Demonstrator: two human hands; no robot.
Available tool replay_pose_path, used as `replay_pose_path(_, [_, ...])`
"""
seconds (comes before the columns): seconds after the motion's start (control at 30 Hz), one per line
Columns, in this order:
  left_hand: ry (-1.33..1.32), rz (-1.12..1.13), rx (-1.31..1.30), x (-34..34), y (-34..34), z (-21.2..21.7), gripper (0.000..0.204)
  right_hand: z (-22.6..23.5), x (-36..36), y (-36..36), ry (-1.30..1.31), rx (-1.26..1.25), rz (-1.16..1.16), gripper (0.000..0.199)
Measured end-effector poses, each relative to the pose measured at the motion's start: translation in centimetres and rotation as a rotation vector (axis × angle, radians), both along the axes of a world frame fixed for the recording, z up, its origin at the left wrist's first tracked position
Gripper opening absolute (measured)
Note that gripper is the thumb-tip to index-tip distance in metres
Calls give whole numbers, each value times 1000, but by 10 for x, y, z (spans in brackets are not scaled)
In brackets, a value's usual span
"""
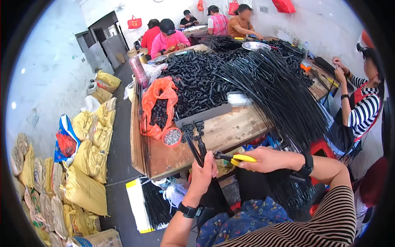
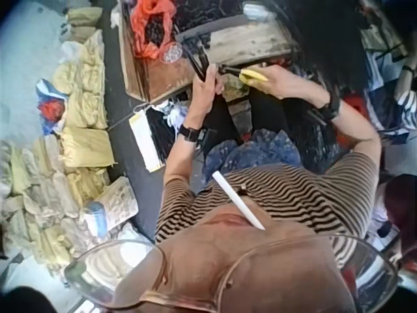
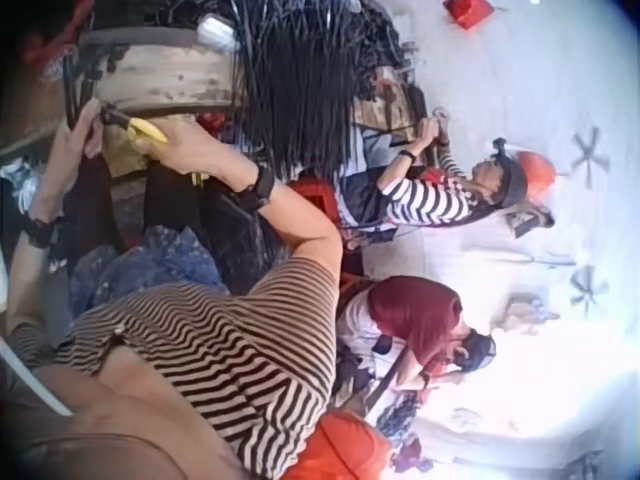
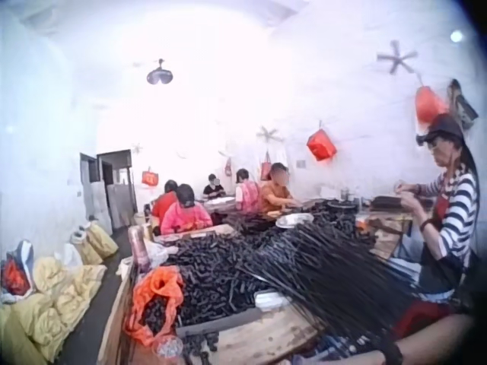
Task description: Assembling components for umbrella manufacturing at a workbench.
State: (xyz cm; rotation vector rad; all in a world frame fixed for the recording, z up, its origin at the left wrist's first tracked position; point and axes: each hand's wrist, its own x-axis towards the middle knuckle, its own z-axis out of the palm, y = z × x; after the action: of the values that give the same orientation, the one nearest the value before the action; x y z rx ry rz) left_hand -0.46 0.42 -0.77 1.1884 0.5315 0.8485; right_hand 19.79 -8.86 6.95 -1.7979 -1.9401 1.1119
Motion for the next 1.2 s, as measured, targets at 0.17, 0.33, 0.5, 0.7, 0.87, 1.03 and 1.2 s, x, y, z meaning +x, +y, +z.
replay_pose_path(0.17, [7,54,19,4,1,7,32,-9,-8,-4,-103,279,-25,36])
replay_pose_path(0.33, [1,68,18,3,2,7,32,-11,-2,-2,132,83,-8,44])
replay_pose_path(0.5, [14,88,-11,6,-2,6,33,-8,-6,-9,-70,205,80,39])
replay_pose_path(0.7, [-54,16,-22,1,1,3,31,-6,6,-9,126,45,-9,43])
replay_pose_path(0.87, [-72,-26,-51,0,4,-1,27,-9,11,-1,74,73,-14,46])
replay_pose_path(1.03, [-82,-13,-52,1,3,1,28,-10,12,4,-9,154,70,46])
replay_pose_path(1.2, [-76,-19,-45,2,1,6,29,-8,10,6,-23,133,48,45])
